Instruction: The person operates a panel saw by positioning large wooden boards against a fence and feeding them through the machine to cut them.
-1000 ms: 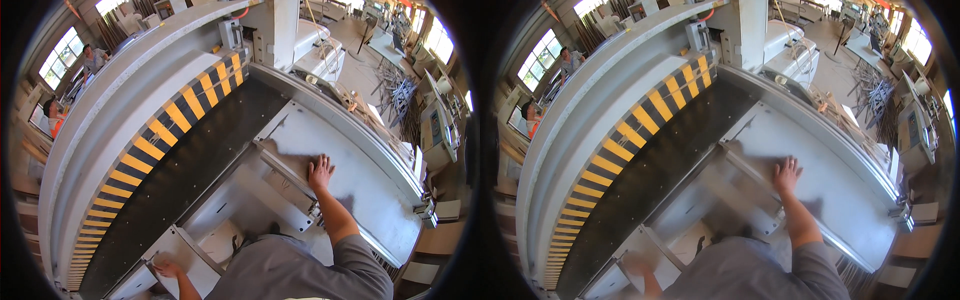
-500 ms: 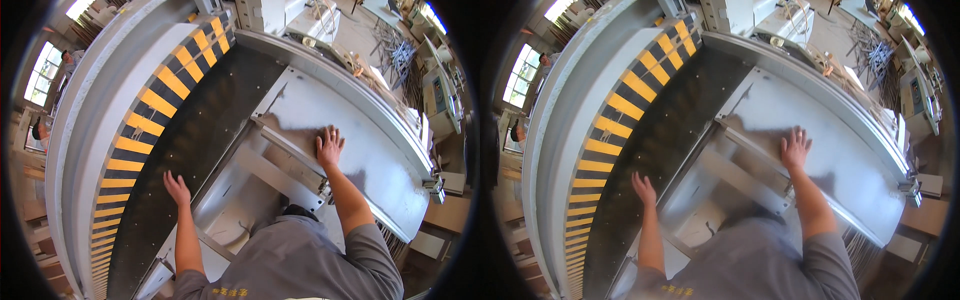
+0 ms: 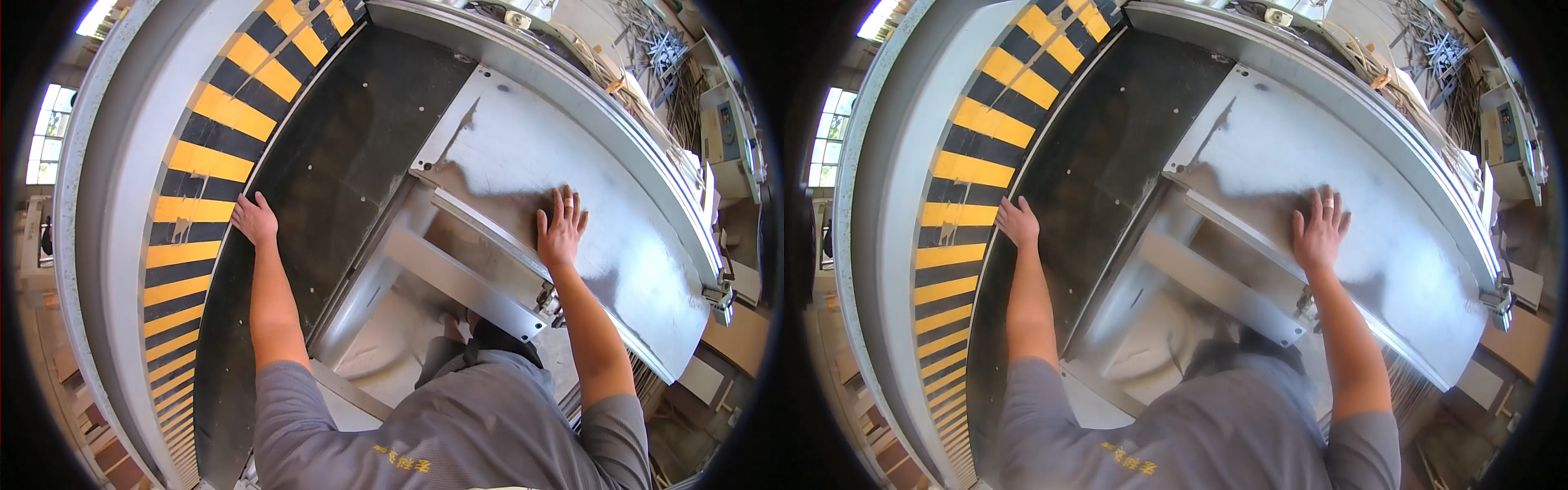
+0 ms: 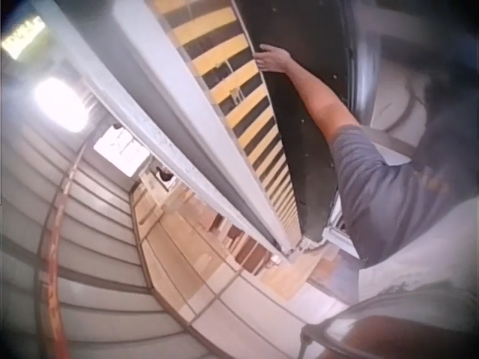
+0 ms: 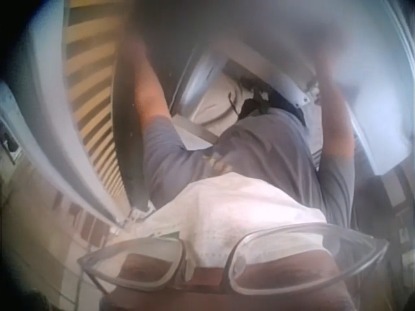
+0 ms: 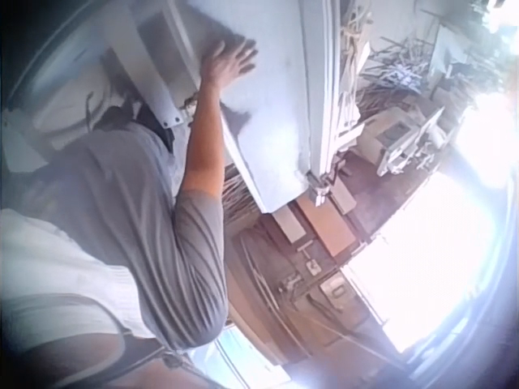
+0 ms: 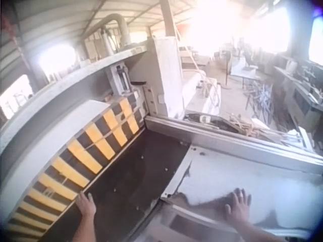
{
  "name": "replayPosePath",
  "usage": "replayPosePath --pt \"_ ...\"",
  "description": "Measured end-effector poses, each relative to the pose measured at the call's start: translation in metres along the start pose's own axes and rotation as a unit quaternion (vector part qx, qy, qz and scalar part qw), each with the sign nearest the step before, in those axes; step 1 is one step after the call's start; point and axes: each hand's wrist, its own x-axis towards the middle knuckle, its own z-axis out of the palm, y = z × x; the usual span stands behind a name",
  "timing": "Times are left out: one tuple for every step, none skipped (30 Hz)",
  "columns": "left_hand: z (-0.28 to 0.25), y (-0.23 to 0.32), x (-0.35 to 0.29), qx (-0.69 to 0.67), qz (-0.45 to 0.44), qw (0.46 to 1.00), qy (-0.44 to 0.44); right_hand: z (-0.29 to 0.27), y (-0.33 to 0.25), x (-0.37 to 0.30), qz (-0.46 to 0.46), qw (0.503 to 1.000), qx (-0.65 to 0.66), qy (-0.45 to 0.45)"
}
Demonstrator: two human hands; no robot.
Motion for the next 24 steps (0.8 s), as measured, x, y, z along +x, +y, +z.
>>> replayPosePath --pt "0.006 0.001 0.007 0.000 -0.025 0.999 -0.035 0.001 0.000 0.001 0.000 1.000 -0.003 -0.002" --pt "0.010 0.001 0.009 0.013 -0.062 0.994 -0.089 0.000 0.000 0.001 0.011 0.999 -0.020 -0.027" --pt "0.012 0.001 0.008 0.032 -0.054 0.995 -0.082 0.001 0.000 0.002 0.006 0.999 -0.020 -0.026" --pt "0.010 0.000 -0.002 0.021 -0.044 0.997 -0.062 0.001 0.000 0.001 -0.005 1.000 -0.012 -0.012" --pt "0.006 0.000 -0.015 0.020 -0.021 0.998 -0.064 0.000 0.000 0.001 -0.004 1.000 -0.013 -0.012" --pt "0.000 0.001 -0.030 0.037 -0.010 0.996 -0.080 0.000 0.000 0.001 0.008 0.999 -0.024 -0.031" --pt "-0.010 0.002 -0.053 0.028 -0.002 0.997 -0.068 0.000 0.000 0.001 -0.004 1.000 -0.010 -0.007" --pt "-0.021 0.003 -0.079 0.013 0.008 0.998 -0.055 0.001 0.001 0.000 0.000 1.000 -0.009 -0.014" --pt "-0.036 0.004 -0.107 -0.001 0.021 0.999 -0.045 0.001 0.002 -0.001 0.011 0.999 -0.024 -0.034" --pt "-0.054 0.005 -0.136 -0.019 0.038 0.998 -0.041 0.002 0.003 -0.001 -0.003 1.000 -0.006 -0.012" --pt "-0.072 0.005 -0.167 -0.024 0.049 0.998 -0.042 0.004 0.005 -0.004 -0.005 1.000 0.001 0.001" --pt "-0.091 0.005 -0.199 -0.034 0.048 0.997 -0.055 0.004 0.008 -0.005 0.002 1.000 -0.003 -0.006" --pt "-0.111 0.007 -0.233 -0.037 0.044 0.996 -0.062 0.004 0.011 -0.007 -0.007 1.000 0.015 0.004" --pt "-0.131 0.007 -0.264 -0.057 0.033 0.994 -0.087 0.004 0.014 -0.009 -0.013 0.999 0.030 0.019" --pt "-0.152 0.008 -0.298 -0.084 0.046 0.993 -0.066 0.003 0.017 -0.011 -0.028 0.996 0.072 0.037" --pt "-0.172 0.007 -0.327 -0.092 0.045 0.984 -0.146 0.001 0.020 -0.013 -0.030 0.995 0.094 0.033" --pt "-0.189 0.008 -0.356 -0.085 0.022 0.967 -0.241 0.000 0.023 -0.015 -0.038 0.992 0.113 0.033" --pt "-0.207 0.013 -0.389 -0.126 0.056 0.967 -0.215 -0.002 0.026 -0.017 -0.051 0.988 0.138 0.039" --pt "-0.226 0.020 -0.424 -0.142 0.053 0.961 -0.231 -0.004 0.029 -0.018 -0.080 0.980 0.168 0.068" --pt "-0.245 0.027 -0.459 -0.205 0.013 0.948 -0.242 -0.005 0.033 -0.021 -0.077 0.983 0.161 0.041" --pt "-0.264 0.032 -0.490 -0.244 -0.056 0.925 -0.284 -0.007 0.038 -0.023 -0.097 0.980 0.169 0.043" --pt "-0.283 0.033 -0.515 -0.292 -0.038 0.921 -0.257 -0.008 0.043 -0.025 -0.133 0.976 0.169 0.039" --pt "-0.301 0.035 -0.537 -0.327 -0.033 0.912 -0.245 -0.009 0.049 -0.028 -0.178 0.967 0.176 0.051" --pt "-0.321 0.032 -0.554 -0.318 -0.039 0.913 -0.253 -0.011 0.056 -0.030 -0.213 0.961 0.171 0.034"
